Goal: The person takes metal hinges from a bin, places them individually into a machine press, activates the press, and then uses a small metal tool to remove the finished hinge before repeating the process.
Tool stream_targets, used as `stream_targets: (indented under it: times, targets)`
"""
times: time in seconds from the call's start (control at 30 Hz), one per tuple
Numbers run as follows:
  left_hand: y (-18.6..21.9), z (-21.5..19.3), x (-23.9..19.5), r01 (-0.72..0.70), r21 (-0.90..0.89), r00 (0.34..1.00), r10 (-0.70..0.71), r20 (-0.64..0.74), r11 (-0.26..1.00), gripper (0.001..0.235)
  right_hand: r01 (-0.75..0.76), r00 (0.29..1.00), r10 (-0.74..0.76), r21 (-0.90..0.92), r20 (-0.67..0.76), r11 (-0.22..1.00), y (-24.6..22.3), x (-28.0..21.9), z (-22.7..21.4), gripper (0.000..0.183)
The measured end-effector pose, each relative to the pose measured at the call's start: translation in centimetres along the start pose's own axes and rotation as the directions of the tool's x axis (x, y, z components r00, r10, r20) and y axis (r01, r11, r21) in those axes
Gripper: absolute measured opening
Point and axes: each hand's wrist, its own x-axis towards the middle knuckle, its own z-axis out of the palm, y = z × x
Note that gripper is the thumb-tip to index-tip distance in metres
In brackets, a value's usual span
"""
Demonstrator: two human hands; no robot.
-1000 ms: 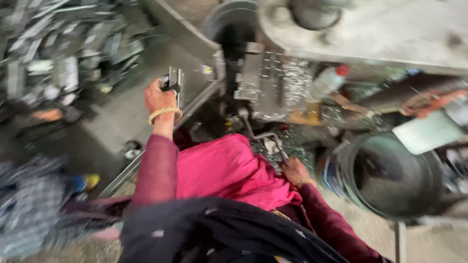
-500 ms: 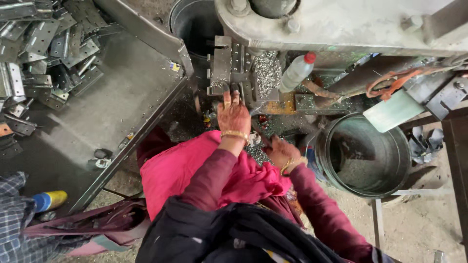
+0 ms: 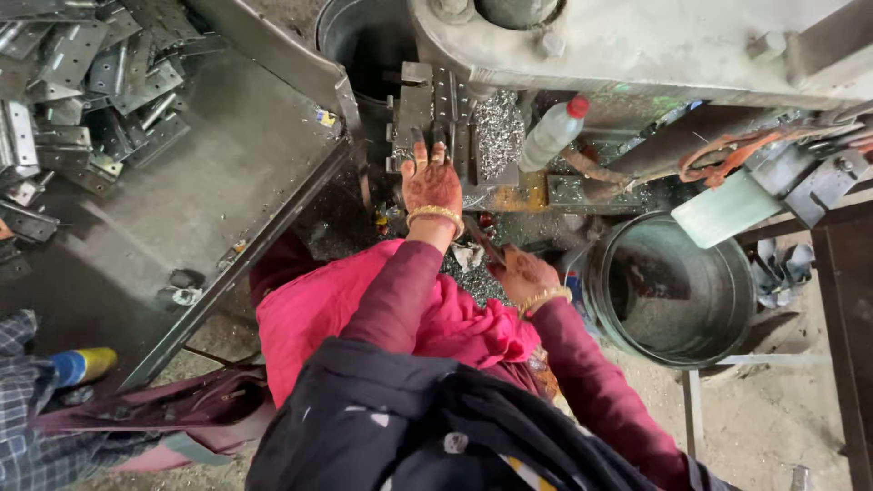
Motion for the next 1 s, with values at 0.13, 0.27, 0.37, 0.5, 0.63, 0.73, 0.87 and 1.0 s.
stream_targets:
  times: [0.13,0.27,0.37,0.5,0.63,0.73,0.87,1.0]
  targets:
    - [0.5,0.6,-0.7,-0.002,0.048,1.0,0.002,-0.007,0.999,0.039,-0.017,1.0,0.017,0.019,-0.003,1.0,1.8,0.3,2.0,0.05]
    - [-0.5,1.7,-0.3,-0.023,-0.058,0.997,0.018,-0.074,0.998,0.045,0.057,0.998,-0.051,0.244,-0.03,0.968,2.6,0.2,3.9,0.045]
    - [-0.4,1.4,1.8,-0.032,-0.006,0.995,0.031,-0.091,0.999,0.045,0.165,0.983,-0.16,0.058,-0.09,0.985,3.2,0.8,3.1,0.044]
    - [0.5,0.7,2.1,-0.015,0.033,0.987,0.02,-0.16,0.999,0.045,0.07,0.997,-0.068,0.18,-0.02,0.981,3.7,-0.3,4.3,0.044]
    - [0.3,-1.1,2.0,-0.053,-0.001,0.999,0.053,-0.012,0.999,0.037,0.167,0.983,-0.156,0.121,-0.094,0.979,3.9,1.1,3.6,0.045]
    - [-0.3,-1.8,2.2,-0.118,0.182,0.991,0.105,0.079,0.976,0.041,0.186,0.982,-0.185,-0.02,0.018,0.982,3.8,1.5,3.6,0.043]
    - [0.3,-1.8,3.4,-0.041,0.126,0.999,0.041,-0.001,0.991,0.037,0.169,0.986,-0.169,0.006,-0.015,0.986,4.3,1.0,3.6,0.049]
    - [-1.0,-1.0,3.0,-0.035,0.108,0.99,0.049,-0.131,0.993,0.043,0.137,0.99,-0.13,0.13,-0.061,0.982,3.3,1.1,5.0,0.062]
